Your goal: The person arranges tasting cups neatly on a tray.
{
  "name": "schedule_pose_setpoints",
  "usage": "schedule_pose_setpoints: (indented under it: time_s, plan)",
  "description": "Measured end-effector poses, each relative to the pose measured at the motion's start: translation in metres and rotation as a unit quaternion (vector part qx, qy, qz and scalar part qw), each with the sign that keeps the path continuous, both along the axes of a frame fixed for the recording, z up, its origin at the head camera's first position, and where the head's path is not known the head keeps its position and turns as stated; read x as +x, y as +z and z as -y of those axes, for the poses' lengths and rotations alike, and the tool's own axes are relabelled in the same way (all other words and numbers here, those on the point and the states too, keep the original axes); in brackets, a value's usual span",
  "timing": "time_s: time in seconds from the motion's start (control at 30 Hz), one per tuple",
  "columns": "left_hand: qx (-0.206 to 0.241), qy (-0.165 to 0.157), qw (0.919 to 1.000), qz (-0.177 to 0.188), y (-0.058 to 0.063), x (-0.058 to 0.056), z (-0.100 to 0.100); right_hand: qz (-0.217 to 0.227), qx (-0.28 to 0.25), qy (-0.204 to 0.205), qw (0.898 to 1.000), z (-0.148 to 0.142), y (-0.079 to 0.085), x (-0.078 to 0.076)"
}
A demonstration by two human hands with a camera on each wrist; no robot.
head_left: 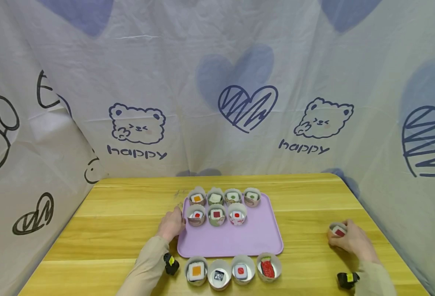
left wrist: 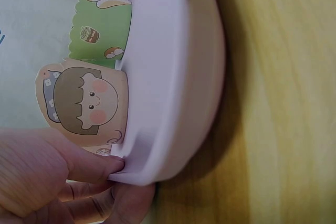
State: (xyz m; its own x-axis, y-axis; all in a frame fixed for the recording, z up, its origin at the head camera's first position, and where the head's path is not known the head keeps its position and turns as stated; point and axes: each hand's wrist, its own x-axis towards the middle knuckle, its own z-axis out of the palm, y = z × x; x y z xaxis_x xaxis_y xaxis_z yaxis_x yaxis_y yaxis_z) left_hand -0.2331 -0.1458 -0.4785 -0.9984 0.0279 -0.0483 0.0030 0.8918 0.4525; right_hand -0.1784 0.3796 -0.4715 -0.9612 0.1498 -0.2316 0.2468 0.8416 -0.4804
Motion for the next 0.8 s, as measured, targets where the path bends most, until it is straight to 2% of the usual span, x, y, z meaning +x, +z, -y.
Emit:
schedule_pose_setpoints:
  time_s: [0.53, 0.8]
  plan:
    - [-0.006, -0.001, 1.0, -0.003, 0.0, 0.0002, -0.0005, -0.08, -0.014, -0.032, 0.996, -0.0011, -0.0035, 0.0029]
    - [-0.006, -0.001, 1.0, -0.001, 0.0008, 0.0005, -0.0012, -0.127, -0.031, -0.053, 0.99, -0.0011, -0.0051, 0.0034]
